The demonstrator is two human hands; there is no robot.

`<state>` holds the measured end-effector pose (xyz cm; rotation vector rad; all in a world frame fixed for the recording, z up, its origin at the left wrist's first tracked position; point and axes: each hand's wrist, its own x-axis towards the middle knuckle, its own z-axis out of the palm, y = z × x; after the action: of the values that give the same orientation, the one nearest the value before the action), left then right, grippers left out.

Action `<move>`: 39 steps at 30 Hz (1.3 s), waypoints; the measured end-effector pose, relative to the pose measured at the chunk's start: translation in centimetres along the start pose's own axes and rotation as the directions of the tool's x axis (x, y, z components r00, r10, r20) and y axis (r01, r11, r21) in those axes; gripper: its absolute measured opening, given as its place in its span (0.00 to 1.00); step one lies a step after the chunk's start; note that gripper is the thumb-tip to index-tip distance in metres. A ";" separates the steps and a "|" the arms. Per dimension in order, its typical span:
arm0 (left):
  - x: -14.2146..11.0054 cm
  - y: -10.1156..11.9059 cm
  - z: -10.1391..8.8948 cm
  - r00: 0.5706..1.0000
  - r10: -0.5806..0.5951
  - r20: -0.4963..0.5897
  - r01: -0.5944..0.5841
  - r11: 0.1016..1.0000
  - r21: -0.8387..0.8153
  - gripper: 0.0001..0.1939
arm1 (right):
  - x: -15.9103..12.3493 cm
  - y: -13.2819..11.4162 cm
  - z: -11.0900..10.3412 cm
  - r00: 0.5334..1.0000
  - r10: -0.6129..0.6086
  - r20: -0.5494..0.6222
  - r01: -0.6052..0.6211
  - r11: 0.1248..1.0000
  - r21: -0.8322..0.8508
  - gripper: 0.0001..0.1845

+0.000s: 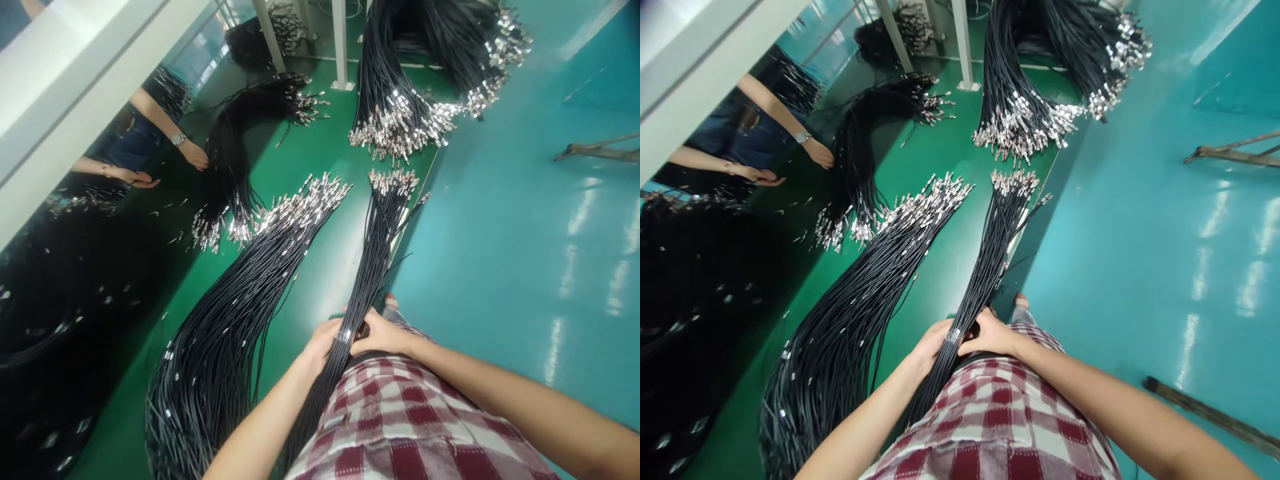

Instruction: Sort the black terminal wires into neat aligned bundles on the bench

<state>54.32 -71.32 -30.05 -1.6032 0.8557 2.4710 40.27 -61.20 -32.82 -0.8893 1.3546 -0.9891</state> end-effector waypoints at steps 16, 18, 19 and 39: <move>-2.5 5.6 -3.1 0.952 0.294 0.083 -0.301 0.948 0.102 0.23 | -0.3 -3.0 0.6 0.923 0.347 0.168 -0.363 0.637 0.680 0.24; -3.4 4.9 -1.6 0.893 0.445 0.068 -0.443 0.841 0.312 0.19 | -0.2 -3.9 0.7 0.887 0.424 0.184 -0.424 0.589 0.688 0.26; -4.1 4.4 -0.7 0.847 0.526 0.078 -0.501 0.741 0.446 0.17 | -0.1 -4.4 0.7 0.873 0.447 0.195 -0.446 0.568 0.691 0.28; -0.8 0.0 1.8 0.993 0.077 0.085 -0.094 0.971 0.219 0.31 | -2.3 -6.1 0.4 0.863 0.436 -0.255 -0.378 0.892 0.247 0.21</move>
<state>53.22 -70.27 -28.78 -1.4171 1.1656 2.3719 40.41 -61.22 -26.29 -0.2853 1.5957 -0.9212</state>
